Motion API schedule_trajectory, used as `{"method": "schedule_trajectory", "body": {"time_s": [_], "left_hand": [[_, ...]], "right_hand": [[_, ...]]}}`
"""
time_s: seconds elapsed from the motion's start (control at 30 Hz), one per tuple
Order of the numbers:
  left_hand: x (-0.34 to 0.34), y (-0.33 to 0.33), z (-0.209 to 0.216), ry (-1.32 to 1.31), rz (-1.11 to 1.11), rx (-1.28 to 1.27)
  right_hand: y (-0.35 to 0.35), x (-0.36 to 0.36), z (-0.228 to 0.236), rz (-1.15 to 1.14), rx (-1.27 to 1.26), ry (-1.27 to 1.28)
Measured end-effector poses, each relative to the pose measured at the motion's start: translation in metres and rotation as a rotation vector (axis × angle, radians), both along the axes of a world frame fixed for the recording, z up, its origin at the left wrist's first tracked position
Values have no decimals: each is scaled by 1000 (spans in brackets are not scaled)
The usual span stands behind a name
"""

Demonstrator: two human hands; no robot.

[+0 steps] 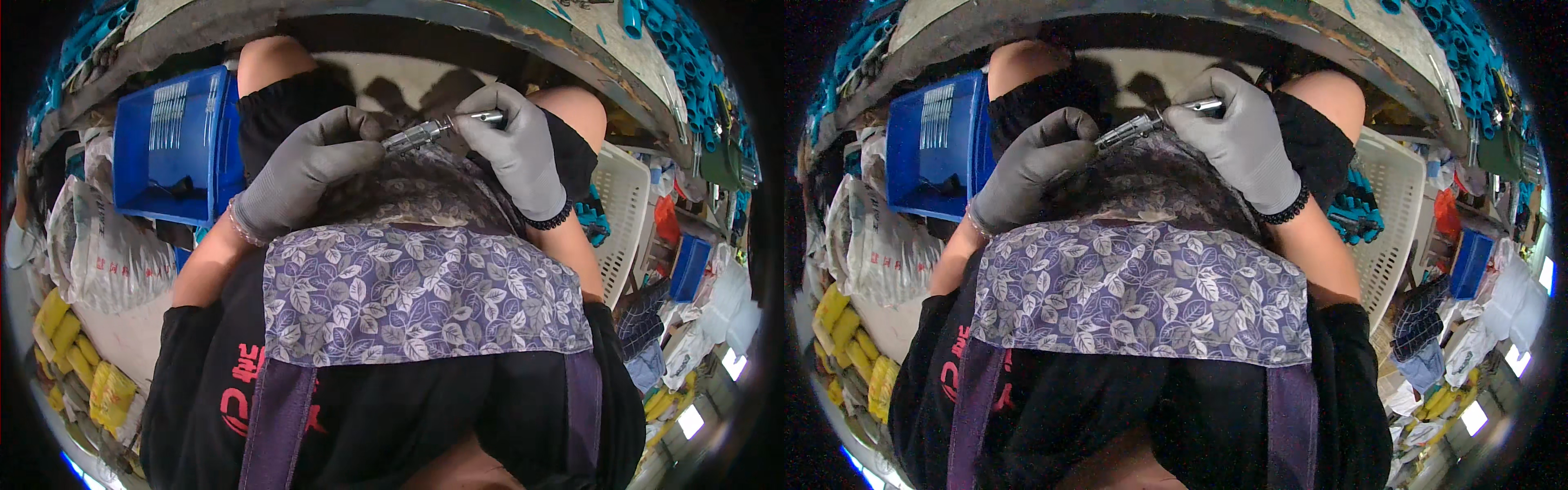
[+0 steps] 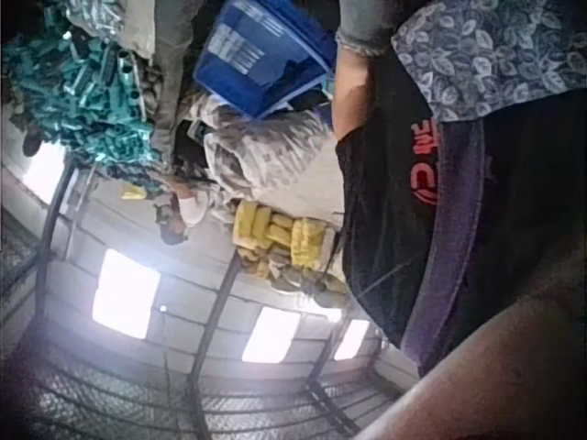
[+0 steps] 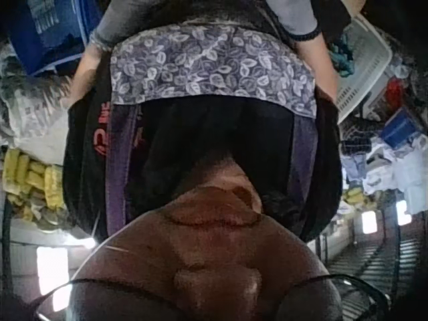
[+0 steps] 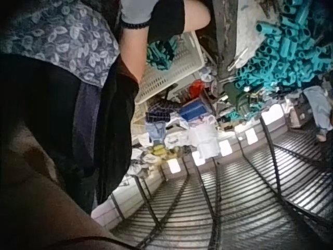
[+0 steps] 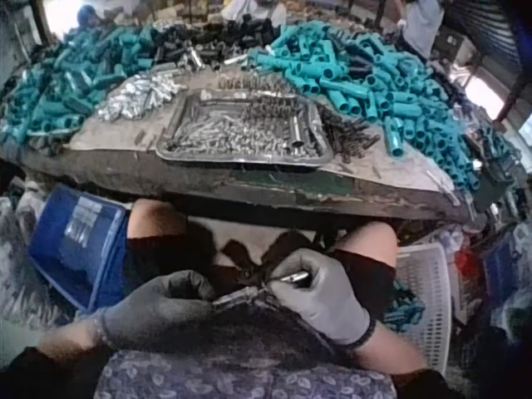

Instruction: The person assembles metal and plastic hardware components by hand, combining teal plastic parts, metal springs, metal screws, and black plastic connectors, using a metal rod tool to aid in the assembly.

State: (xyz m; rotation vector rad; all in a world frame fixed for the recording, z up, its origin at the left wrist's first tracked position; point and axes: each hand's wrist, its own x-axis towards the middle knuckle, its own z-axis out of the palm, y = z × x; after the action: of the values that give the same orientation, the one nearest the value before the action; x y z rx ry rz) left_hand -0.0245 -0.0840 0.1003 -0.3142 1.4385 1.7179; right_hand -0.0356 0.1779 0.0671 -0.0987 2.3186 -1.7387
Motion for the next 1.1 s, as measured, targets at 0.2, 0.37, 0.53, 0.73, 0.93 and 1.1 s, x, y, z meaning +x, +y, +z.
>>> {"method": "schedule_trajectory", "body": {"time_s": [0.2,0.37,0.53,0.73,0.93,1.1], "left_hand": [[7,-2,-22,343,-35,-60],[5,-9,-23,286,-59,-6],[0,-5,-24,246,-115,42],[-12,6,-12,212,-74,49],[-16,7,-20,602,-205,-48],[-14,0,-10,271,-68,35]], "right_hand": [[-6,4,4,43,-37,-31],[-10,4,4,119,-198,-39],[-15,7,-3,198,-96,164],[-6,-3,-7,-1,-141,300],[-1,2,-1,67,-114,-29],[59,-61,41,-17,800,882]]}}
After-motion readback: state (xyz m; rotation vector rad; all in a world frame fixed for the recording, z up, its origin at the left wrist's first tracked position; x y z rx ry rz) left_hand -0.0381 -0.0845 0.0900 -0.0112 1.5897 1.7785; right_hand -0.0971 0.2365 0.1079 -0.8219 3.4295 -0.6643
